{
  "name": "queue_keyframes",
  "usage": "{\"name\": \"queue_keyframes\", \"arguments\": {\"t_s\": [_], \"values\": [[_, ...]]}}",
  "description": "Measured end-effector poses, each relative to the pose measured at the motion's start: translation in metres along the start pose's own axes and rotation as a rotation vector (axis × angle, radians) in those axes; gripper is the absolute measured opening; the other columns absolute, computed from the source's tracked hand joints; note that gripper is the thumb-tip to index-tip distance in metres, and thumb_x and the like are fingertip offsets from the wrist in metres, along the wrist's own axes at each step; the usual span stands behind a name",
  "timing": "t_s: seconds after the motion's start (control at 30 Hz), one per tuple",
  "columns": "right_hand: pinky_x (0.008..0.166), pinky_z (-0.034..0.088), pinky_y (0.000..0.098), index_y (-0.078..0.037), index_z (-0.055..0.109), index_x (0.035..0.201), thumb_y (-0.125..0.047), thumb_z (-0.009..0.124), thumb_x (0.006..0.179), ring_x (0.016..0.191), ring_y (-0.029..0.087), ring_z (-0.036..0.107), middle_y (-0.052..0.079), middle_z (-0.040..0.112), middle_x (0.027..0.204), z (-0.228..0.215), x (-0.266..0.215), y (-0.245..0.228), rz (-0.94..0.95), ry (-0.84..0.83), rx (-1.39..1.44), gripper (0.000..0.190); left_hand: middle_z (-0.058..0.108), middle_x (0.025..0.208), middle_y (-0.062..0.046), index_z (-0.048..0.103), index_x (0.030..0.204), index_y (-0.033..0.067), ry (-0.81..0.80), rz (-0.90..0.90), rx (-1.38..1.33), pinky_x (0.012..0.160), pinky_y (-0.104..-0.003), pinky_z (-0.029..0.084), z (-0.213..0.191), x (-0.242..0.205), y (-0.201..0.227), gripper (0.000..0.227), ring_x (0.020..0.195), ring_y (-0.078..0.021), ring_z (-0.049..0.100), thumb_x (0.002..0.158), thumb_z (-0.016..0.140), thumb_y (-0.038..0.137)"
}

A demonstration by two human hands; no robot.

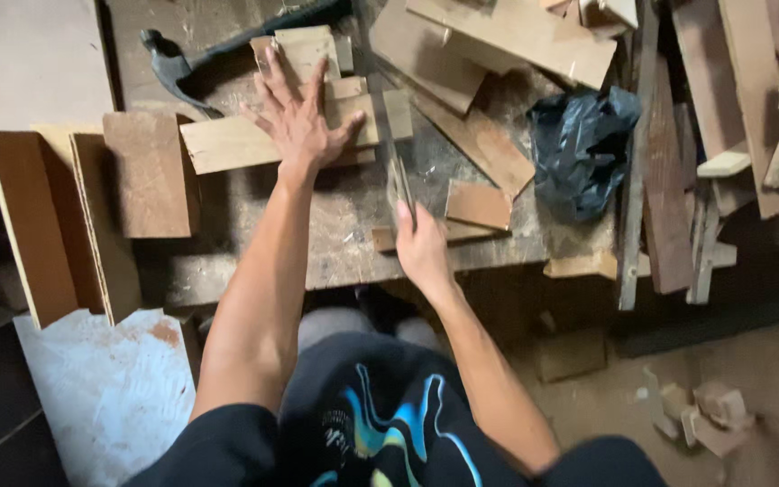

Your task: The person assembles small wooden pieces on a workbench, using a hammer to drive nails into the wood and a hand saw to cut additional pieces. The person handles multiple small wooden components, aligning them and securing them with nails.

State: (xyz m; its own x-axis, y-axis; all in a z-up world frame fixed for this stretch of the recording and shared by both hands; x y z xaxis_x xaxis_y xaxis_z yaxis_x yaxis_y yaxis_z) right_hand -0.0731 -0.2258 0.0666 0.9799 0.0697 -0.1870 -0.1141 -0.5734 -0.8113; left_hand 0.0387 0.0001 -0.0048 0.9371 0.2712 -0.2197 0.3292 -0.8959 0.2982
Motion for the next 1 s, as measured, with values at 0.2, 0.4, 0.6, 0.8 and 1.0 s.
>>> {"name": "queue_keyframes", "arguments": {"t_s": [0.2,0.4,0.6,0.8,1.0], "values": [[0.069,0.049,0.0528,0.001,0.063,0.097,-0.033,0.052,0.108,0.086,0.052,0.062,0.029,0.065,0.084,-0.027,-0.026,0.027,-0.007,0.020,0.012,0.037,-0.006,0.168,-0.025,0.021,0.167,0.0315,-0.037,-0.048,-0.022,0.114,-0.082,-0.005,0.016,-0.004,0.001,0.102,0.155,-0.0549,-0.005,0.089,0.066,0.081],[0.070,0.049,0.0529,0.000,0.067,0.102,-0.030,0.052,0.107,0.084,0.049,0.064,0.027,0.068,0.086,-0.038,-0.025,0.020,-0.083,0.080,-0.007,0.035,0.048,0.147,-0.023,0.048,0.146,0.0073,0.391,0.284,-0.095,0.124,-0.059,0.033,0.041,-0.115,0.031,0.055,0.139,-0.0424,0.045,0.101,0.070,0.030],[0.064,0.053,0.0451,0.003,0.066,0.128,-0.025,0.059,0.104,0.075,0.043,0.069,0.028,0.065,0.080,-0.056,-0.044,0.024,-0.120,0.100,-0.012,0.037,0.053,0.130,-0.020,0.053,0.139,0.0038,-0.019,0.498,-0.282,0.096,-0.058,0.036,0.092,-0.200,0.048,0.071,0.118,-0.0433,0.046,0.076,0.079,0.028],[0.061,0.055,0.0403,-0.001,0.062,0.137,-0.029,0.065,0.104,0.067,0.037,0.071,0.028,0.067,0.087,-0.061,-0.042,0.027,-0.180,0.200,-0.008,0.043,0.052,0.140,-0.015,0.055,0.144,0.0055,0.096,0.637,-0.197,0.109,-0.050,0.037,0.092,-0.186,0.072,0.068,0.129,-0.0374,0.046,0.079,0.074,0.011],[0.057,0.051,0.0425,-0.001,0.062,0.140,-0.029,0.068,0.102,0.059,0.039,0.067,0.028,0.062,0.072,-0.079,-0.029,0.042,-0.149,0.229,-0.115,0.048,0.052,0.138,-0.017,0.055,0.127,0.0040,0.101,0.733,-0.169,0.111,-0.054,0.037,0.100,-0.142,0.116,0.046,0.130,-0.0408,0.044,0.084,0.071,0.011]]}}
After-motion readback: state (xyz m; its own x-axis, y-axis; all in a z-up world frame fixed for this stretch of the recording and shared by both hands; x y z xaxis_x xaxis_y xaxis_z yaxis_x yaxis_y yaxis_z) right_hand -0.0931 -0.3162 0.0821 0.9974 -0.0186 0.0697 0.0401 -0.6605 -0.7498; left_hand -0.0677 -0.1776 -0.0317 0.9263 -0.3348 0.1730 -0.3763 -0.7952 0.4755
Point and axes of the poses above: each hand's wrist, its own x-axis towards the middle knuckle, its own z-axis out of the palm, y = z × x, the point moved 3 cm from there along x, towards the middle knuckle
